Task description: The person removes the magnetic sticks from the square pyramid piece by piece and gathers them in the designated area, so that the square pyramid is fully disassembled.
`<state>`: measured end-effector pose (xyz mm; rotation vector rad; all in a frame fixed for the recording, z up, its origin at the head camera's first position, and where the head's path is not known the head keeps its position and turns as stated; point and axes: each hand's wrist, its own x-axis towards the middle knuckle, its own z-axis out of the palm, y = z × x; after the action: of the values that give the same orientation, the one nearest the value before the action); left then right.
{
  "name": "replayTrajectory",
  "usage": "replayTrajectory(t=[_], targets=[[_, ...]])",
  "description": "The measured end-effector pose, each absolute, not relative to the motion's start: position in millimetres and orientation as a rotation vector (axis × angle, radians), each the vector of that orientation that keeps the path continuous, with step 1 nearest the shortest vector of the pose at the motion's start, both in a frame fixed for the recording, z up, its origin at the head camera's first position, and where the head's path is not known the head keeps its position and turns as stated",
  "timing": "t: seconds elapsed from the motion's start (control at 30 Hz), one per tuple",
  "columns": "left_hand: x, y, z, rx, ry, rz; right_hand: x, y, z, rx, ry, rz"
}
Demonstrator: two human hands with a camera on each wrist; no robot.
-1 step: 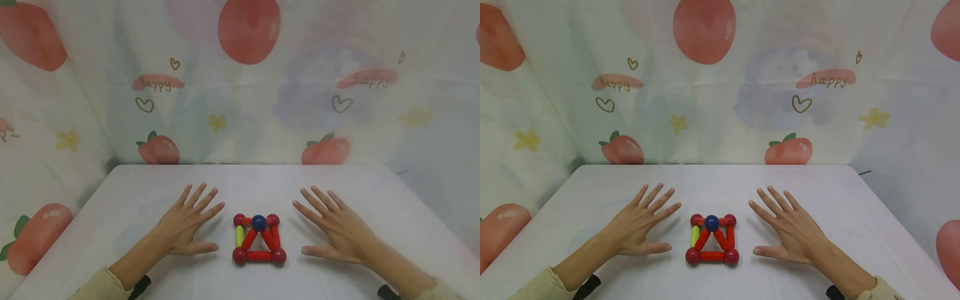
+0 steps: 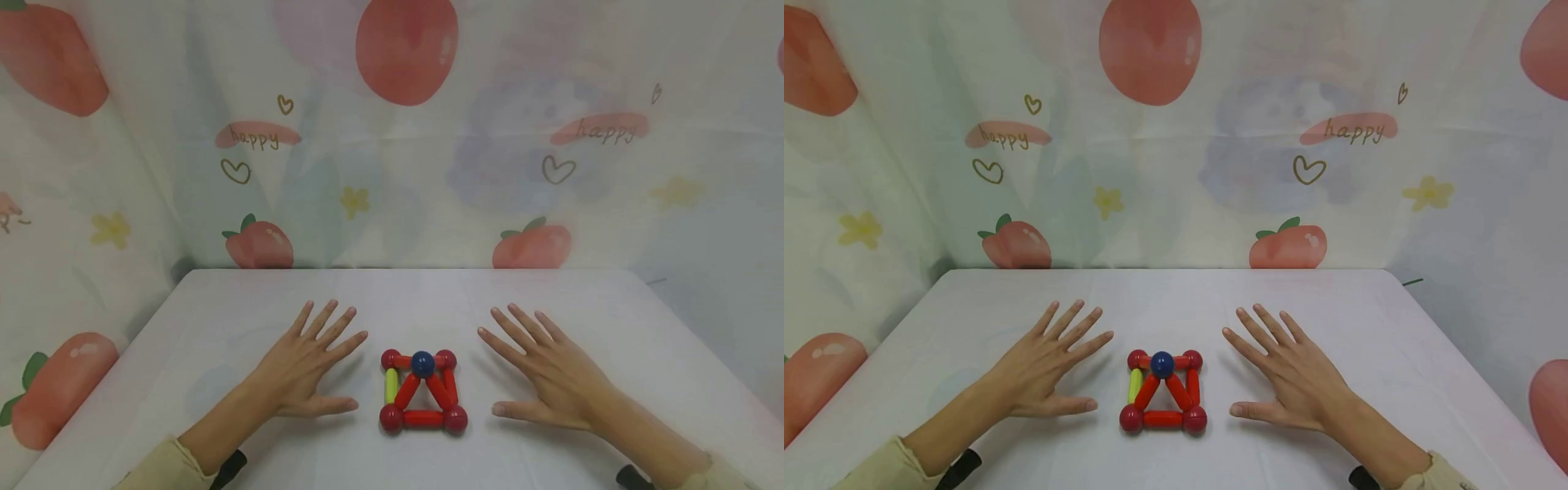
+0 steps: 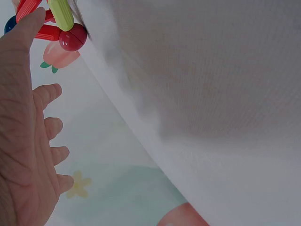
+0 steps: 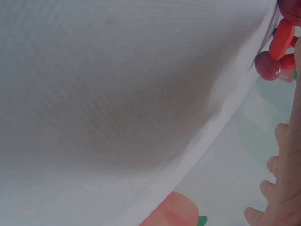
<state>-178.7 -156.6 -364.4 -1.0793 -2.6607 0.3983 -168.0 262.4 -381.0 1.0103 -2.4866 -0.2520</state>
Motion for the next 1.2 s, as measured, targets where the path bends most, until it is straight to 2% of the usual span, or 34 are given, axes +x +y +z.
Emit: replayTrajectory(t=[0.6, 0.87, 1.2], targets=[[-177.8, -153.0, -364.5, -1.073, -2.714, 0.389, -167.1, 261.0, -383.3, 0.986, -2.528, -0.247], [-168.5, -144.3, -363.0, -1.015, -2.896, -0.015, -158.6, 249.3, -376.0, 0.932, -2.597, 0.019], [-154.1, -107.8, -359.6, -0.943, -2.978, -0.457, -144.8, 210.7, -361.8, 0.869, -2.678, 0.399]])
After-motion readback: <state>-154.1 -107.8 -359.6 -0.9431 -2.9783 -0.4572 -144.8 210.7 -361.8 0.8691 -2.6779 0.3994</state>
